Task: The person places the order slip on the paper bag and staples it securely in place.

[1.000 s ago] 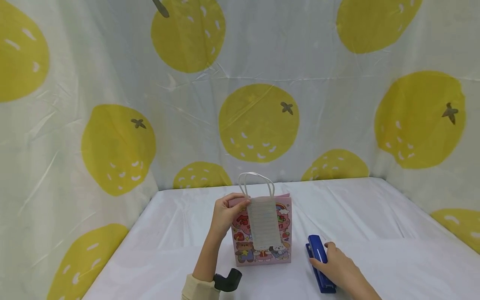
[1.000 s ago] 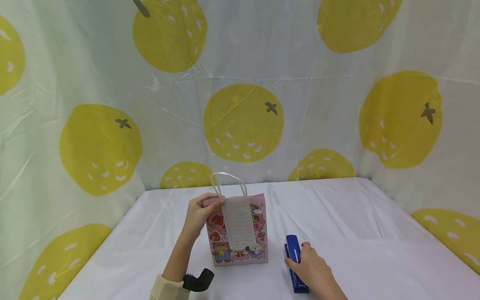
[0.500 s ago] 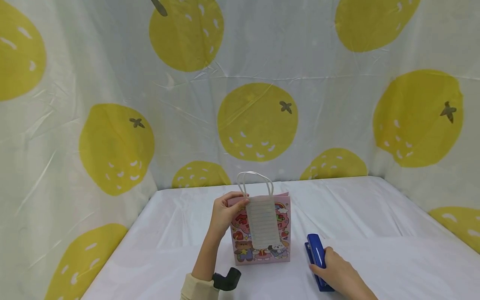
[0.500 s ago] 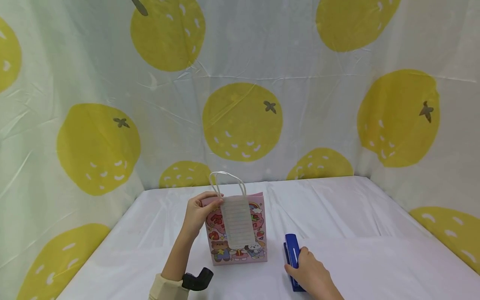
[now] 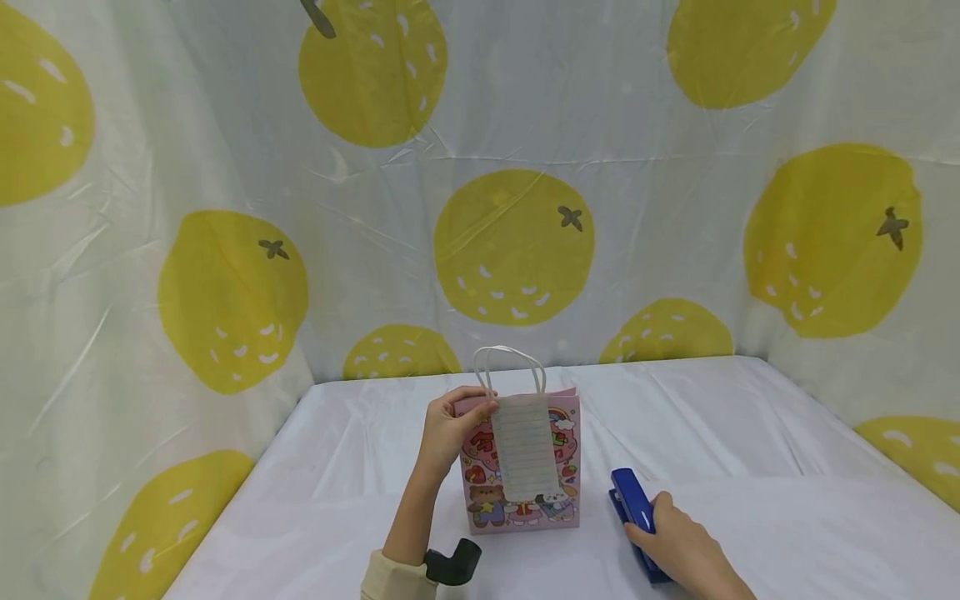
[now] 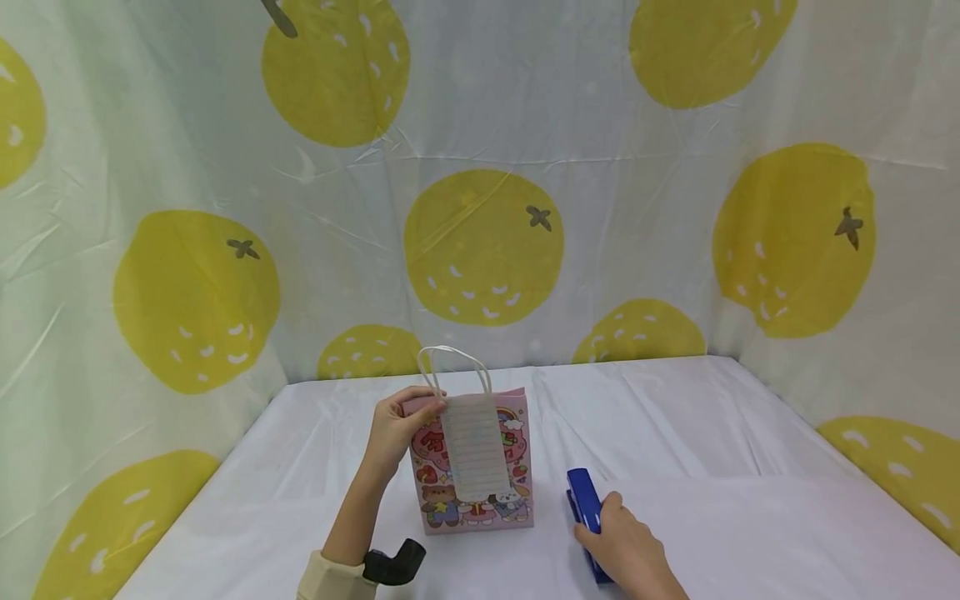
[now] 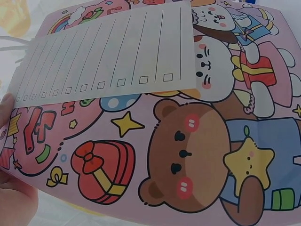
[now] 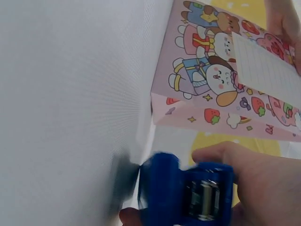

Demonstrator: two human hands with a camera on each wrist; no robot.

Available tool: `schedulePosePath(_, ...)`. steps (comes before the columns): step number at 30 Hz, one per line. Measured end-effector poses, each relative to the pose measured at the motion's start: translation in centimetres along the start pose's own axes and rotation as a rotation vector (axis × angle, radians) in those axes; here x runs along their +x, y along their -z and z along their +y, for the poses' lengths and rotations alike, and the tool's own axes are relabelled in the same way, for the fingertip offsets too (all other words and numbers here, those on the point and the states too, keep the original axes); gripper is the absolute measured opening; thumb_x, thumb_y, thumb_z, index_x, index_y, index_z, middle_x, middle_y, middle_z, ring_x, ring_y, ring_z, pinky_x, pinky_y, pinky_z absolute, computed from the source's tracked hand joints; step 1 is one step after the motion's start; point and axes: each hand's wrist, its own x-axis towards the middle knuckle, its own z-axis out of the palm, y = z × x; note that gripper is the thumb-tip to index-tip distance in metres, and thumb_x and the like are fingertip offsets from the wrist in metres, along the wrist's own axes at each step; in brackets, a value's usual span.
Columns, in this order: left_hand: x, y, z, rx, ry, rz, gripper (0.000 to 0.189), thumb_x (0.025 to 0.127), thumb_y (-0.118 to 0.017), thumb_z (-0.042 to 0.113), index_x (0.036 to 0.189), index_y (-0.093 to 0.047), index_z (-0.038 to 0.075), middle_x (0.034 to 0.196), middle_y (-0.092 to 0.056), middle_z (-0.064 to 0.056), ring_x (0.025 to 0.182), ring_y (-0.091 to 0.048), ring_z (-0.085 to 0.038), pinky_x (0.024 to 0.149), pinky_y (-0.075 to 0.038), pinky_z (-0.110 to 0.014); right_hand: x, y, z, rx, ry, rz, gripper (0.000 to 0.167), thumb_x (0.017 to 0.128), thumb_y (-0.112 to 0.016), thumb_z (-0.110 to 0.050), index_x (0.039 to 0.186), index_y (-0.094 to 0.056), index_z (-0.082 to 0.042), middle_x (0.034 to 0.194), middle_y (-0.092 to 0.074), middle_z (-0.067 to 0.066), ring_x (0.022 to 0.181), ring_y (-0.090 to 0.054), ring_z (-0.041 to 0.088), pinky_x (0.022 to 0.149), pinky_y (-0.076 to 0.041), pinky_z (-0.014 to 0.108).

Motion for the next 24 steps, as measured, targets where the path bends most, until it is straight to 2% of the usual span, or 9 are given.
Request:
schedulePosePath(6,0.1,0.0,-0.1,-0.013,0.005,-0.001,0.023,0.079,-0.069,0.012,0.096,-0.065,-0.003,0.094,-0.069,-0.01,0.077,-0.063,-0.007,0.067,-0.051,-0.019,0.1,0.3,-0.1,0.101,0.021,0.0,0.062,0.085,-0.057,-0.037,0.115,-0.033,0.011,0.083,-0.055,0.014,0.066,-0.05,0.02,0.054,-0.04,0.03)
schedulePosePath(11,0.1,0.0,-0.1,-0.027,0.011,-0.006,0.023,0.079,-0.069,0.012,0.096,-0.065,-0.003,0.093,-0.069,-0.007,0.077,-0.063,-0.007,0.067,-0.052,-0.019,0.0,0.5,-0.7,0.139,0.099,0.107,0.056,0.081,-0.062,-0.034,0.114,-0.035,0.003,0.096,-0.051,0.021,0.076,-0.052,0.023,0.06,-0.042,0.034)
schedulePosePath(15,0.1,0.0,-0.1,-0.031,0.006,-0.001,0.023,0.079,-0.069,0.011,0.096,-0.065,-0.004,0.093,-0.069,-0.007,0.077,-0.064,-0.006,0.066,-0.051,-0.019,-0.2,0.5,-1.4,0.225,0.195,0.163,0.062,0.084,-0.061,-0.036,0.12,-0.028,0.002,0.111,-0.04,0.031,0.094,-0.05,0.035,0.071,-0.048,0.045)
schedulePosePath(20,0.1,0.0,-0.1,-0.028,0.002,-0.004,0.025,0.079,-0.069,0.013,0.096,-0.064,-0.004,0.092,-0.069,-0.003,0.078,-0.064,-0.006,0.068,-0.051,-0.019,-0.5,0.8,-2.2,0.401,0.259,0.132,0.064,0.091,-0.052,-0.03,0.128,-0.015,0.007,0.12,-0.023,0.035,0.109,-0.036,0.047,0.078,-0.047,0.051)
schedulePosePath(24,0.1,0.0,-0.2,-0.007,-0.002,-0.009,0.027,0.079,-0.07,0.015,0.097,-0.064,-0.004,0.09,-0.069,-0.001,0.078,-0.063,-0.006,0.069,-0.051,-0.02,-0.7,1.0,-2.5,0.537,0.282,0.093,0.058,0.09,-0.048,-0.014,0.13,-0.008,0.003,0.12,-0.022,0.034,0.106,-0.043,0.043,0.073,-0.048,0.044)
